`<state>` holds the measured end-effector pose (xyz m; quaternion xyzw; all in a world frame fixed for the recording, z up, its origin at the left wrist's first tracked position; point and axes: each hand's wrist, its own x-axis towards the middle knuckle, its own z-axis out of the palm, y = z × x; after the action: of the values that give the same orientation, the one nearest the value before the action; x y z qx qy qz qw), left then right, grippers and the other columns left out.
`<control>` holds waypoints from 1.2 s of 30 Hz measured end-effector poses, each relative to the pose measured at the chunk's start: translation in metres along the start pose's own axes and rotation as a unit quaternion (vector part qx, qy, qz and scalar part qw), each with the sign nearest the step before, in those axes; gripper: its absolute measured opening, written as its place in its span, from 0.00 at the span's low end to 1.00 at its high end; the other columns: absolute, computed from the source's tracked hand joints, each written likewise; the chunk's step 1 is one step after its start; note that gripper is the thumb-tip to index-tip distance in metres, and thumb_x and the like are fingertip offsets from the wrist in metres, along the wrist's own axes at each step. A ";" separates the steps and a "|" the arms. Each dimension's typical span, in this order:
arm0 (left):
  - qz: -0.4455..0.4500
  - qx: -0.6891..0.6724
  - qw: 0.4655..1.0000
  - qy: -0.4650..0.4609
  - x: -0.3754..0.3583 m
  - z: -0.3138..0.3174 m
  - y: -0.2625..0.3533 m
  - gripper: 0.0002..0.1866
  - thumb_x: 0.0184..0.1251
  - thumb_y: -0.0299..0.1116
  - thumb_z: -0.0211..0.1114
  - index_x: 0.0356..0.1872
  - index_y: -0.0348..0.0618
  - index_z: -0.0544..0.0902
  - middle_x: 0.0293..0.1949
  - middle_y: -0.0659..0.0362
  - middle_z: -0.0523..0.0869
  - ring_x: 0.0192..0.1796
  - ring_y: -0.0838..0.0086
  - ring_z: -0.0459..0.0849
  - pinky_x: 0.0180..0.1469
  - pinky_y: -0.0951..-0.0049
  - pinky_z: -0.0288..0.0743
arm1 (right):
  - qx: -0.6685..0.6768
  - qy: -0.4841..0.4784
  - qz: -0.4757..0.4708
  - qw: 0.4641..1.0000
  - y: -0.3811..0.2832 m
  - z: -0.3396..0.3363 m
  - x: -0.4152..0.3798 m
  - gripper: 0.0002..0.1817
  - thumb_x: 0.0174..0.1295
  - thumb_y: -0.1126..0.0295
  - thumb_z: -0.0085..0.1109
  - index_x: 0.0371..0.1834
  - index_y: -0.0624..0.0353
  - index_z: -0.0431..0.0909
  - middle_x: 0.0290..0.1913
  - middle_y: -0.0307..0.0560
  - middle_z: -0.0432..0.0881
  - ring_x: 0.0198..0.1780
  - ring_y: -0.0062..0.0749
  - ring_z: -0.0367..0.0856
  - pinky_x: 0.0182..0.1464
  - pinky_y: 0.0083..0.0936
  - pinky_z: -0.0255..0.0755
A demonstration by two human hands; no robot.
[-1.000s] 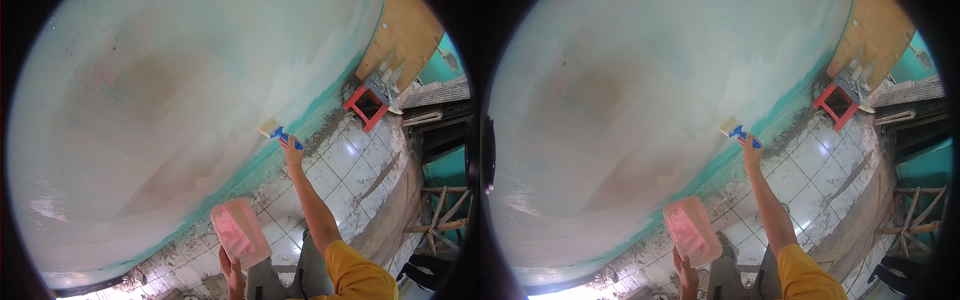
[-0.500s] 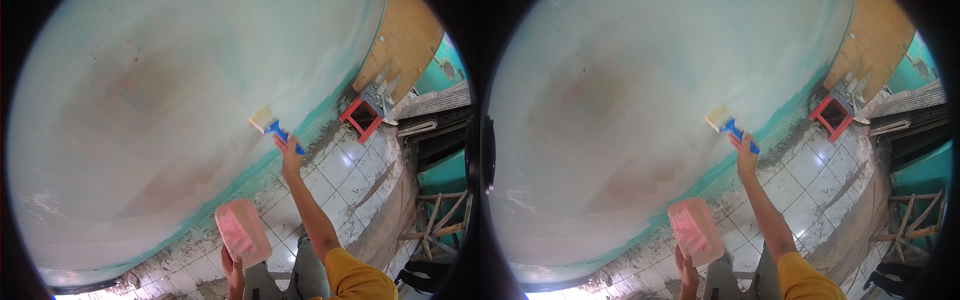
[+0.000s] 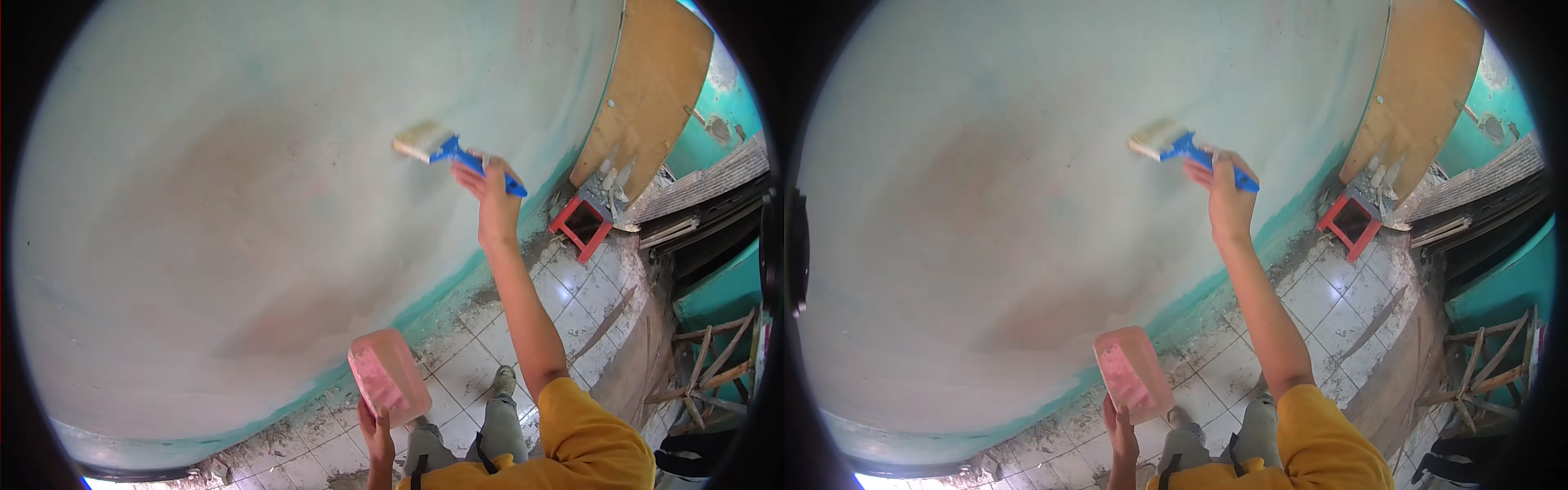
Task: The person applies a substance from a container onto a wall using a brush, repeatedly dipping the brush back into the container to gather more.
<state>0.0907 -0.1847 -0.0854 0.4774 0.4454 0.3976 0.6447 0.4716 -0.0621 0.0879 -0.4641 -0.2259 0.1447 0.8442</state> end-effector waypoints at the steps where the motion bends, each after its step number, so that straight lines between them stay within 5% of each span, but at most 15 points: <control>1: 0.000 0.000 1.000 -0.001 0.001 -0.003 0.005 0.38 0.73 0.49 0.62 0.72 0.29 0.61 0.64 0.49 0.72 0.65 0.67 0.71 0.69 0.64 0.63 | 0.027 -0.009 -0.019 0.999 -0.011 0.007 0.001 0.21 0.74 0.61 0.45 0.51 0.70 0.78 0.46 0.58 0.87 0.46 0.41 0.88 0.55 0.32 0.80; 5: 0.019 0.009 1.000 -0.005 0.007 -0.015 0.010 0.38 0.73 0.48 0.62 0.72 0.29 0.61 0.64 0.50 0.73 0.65 0.67 0.71 0.68 0.65 0.63 | 0.070 0.011 -0.068 0.995 0.056 -0.011 -0.003 0.23 0.74 0.59 0.44 0.55 0.70 0.76 0.47 0.57 0.86 0.50 0.41 0.87 0.60 0.34 0.79; 10: 0.026 0.019 0.999 0.011 0.014 -0.024 0.004 0.38 0.73 0.49 0.62 0.71 0.29 0.62 0.63 0.50 0.73 0.65 0.67 0.71 0.68 0.65 0.63 | 0.048 0.122 0.099 0.986 0.205 -0.090 -0.066 0.20 0.73 0.63 0.45 0.52 0.72 0.77 0.44 0.56 0.86 0.44 0.39 0.88 0.52 0.33 0.83; 14: 0.017 0.031 0.999 0.002 0.014 -0.026 0.004 0.38 0.73 0.50 0.62 0.71 0.29 0.62 0.63 0.50 0.73 0.64 0.67 0.71 0.68 0.65 0.63 | -0.040 0.140 0.140 0.979 0.236 -0.120 -0.076 0.18 0.71 0.64 0.48 0.47 0.71 0.80 0.39 0.53 0.87 0.37 0.36 0.89 0.44 0.29 0.83; 22: 0.012 0.030 0.999 -0.011 0.011 -0.005 0.018 0.38 0.73 0.51 0.62 0.71 0.28 0.63 0.62 0.49 0.74 0.63 0.67 0.72 0.67 0.65 0.64 | -0.020 0.032 -0.025 0.999 0.012 0.005 -0.001 0.18 0.72 0.64 0.49 0.46 0.71 0.80 0.40 0.54 0.87 0.40 0.37 0.89 0.46 0.29 0.82; 26: 0.016 0.034 0.999 -0.013 0.014 0.002 0.013 0.39 0.73 0.52 0.61 0.71 0.28 0.62 0.62 0.49 0.74 0.64 0.67 0.72 0.67 0.64 0.64 | 0.045 -0.009 -0.057 0.997 -0.018 0.017 0.007 0.23 0.76 0.59 0.44 0.53 0.72 0.76 0.46 0.57 0.86 0.47 0.41 0.88 0.55 0.33 0.81; 29: 0.005 0.014 1.000 -0.008 0.015 0.009 -0.002 0.41 0.72 0.53 0.61 0.71 0.28 0.62 0.64 0.48 0.73 0.66 0.65 0.71 0.69 0.63 0.64 | 0.074 0.002 -0.057 0.996 0.068 -0.025 -0.004 0.23 0.76 0.59 0.43 0.56 0.71 0.74 0.49 0.58 0.84 0.50 0.42 0.87 0.58 0.34 0.80; 36: -0.026 0.038 0.999 -0.027 0.013 -0.004 -0.056 0.44 0.71 0.55 0.61 0.73 0.27 0.60 0.67 0.46 0.71 0.68 0.62 0.70 0.71 0.61 0.62 | 0.062 0.129 0.127 0.982 0.295 -0.150 -0.081 0.21 0.74 0.63 0.45 0.54 0.73 0.76 0.45 0.59 0.85 0.46 0.43 0.88 0.54 0.34 0.82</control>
<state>0.0957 -0.1845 -0.1427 0.5005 0.4545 0.3503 0.6483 0.4697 -0.0511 -0.2522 -0.4507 -0.0452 0.2033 0.8681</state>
